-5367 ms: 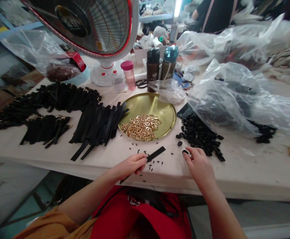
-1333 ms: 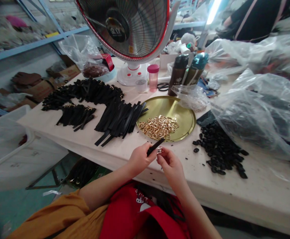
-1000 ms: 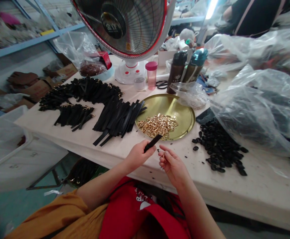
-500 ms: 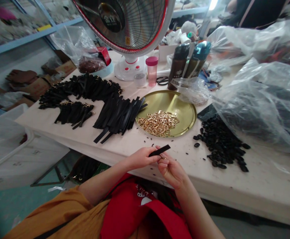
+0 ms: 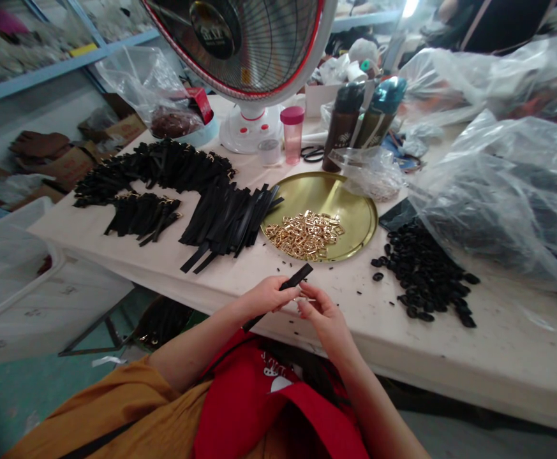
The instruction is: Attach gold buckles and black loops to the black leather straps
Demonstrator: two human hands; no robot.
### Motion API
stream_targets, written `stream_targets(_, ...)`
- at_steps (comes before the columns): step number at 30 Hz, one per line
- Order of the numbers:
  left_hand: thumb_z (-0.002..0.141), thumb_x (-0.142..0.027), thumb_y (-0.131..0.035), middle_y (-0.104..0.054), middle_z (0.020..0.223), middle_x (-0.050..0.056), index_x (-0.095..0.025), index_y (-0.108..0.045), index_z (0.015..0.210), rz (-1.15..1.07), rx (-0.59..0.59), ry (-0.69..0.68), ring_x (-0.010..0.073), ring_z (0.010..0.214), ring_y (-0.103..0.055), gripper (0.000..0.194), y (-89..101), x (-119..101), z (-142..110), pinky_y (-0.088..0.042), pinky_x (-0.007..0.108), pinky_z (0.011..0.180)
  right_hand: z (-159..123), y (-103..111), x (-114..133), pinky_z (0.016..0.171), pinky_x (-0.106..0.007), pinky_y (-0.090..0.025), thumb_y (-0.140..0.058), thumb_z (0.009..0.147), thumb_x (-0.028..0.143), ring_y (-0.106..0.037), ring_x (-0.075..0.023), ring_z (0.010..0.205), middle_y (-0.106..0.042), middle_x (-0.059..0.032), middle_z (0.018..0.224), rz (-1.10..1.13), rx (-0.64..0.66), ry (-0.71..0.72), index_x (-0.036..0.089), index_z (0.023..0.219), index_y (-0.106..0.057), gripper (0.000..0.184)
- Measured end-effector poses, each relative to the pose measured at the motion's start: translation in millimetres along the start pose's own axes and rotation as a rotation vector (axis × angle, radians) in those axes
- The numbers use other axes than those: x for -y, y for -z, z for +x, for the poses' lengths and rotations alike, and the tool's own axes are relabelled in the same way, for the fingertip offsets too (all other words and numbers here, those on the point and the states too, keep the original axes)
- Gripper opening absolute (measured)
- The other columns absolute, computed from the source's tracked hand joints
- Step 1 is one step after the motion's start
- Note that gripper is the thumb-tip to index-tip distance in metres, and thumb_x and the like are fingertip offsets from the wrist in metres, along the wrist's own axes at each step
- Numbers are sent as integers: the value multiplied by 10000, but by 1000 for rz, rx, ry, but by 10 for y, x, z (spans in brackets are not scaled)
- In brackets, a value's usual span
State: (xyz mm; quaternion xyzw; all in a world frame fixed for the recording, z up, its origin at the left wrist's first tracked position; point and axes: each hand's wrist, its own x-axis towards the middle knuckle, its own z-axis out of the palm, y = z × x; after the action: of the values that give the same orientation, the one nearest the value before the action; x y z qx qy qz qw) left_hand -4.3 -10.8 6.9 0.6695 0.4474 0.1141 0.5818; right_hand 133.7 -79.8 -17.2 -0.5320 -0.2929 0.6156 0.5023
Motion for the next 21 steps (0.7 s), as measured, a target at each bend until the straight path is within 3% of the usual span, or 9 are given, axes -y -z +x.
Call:
stream_targets(4, 761, -372, -443, -383, 497, -69, -131, -515, 775, -151, 35, 30, 52, 389, -346, 252, -26, 26, 17, -282, 168, 383, 46, 17, -30, 608, -276, -429, -698, 649, 339, -515, -125, 606, -625, 12, 687, -196, -55, 129, 211, 937, -643, 320)
stream_targets(8, 761, -377, -437, -389, 490, -68, -127, -525, 779, -149, 26, 40, 55, 391, -349, 266, -47, 34, 31, -282, 175, 391, 82, 60, -40, 597, -271, -447, -654, 693, 396, -535, -111, 586, -609, 16, 670, -22, -3, -26, 213, 951, -625, 317)
stream_targets(11, 765, -383, -439, -458, 555, -44, -120, -553, 790, -28, -34, 8, 64, 448, -387, 288, -37, 34, 34, -297, 186, 435, 61, 88, -4, 572, -259, -451, -625, 719, 407, -541, -102, 576, -615, 4, 698, 111, 82, -129, 216, 999, -606, 339)
stream_targets(15, 757, -369, -464, -509, 621, -23, -117, -573, 777, 135, -130, -65, 89, 557, -430, 275, -24, 47, 36, -302, 195, 492, 10, 76, 43, 615, -254, -456, -683, 667, 275, -558, -103, 632, -624, 4, 754, 190, 189, -192, 239, 1084, -563, 436)
stream_targets(18, 761, -327, -454, -529, 631, -18, -116, -572, 775, 122, -94, -64, 90, 564, -445, 242, -32, 62, 40, -313, 192, 502, 10, 53, 34, 617, -261, -455, -691, 656, 243, -559, -110, 627, -623, 19, 717, 91, 177, -134, 242, 1122, -535, 491)
stream_targets(21, 757, -299, -460, -492, 576, -31, -115, -561, 768, 73, -46, -23, 78, 515, -424, 211, -44, 61, 28, -308, 183, 478, 42, 49, -3, 580, -262, -445, -681, 672, 307, -546, -116, 587, -620, 23, 649, -62, 81, 4, 223, 1055, -582, 405)
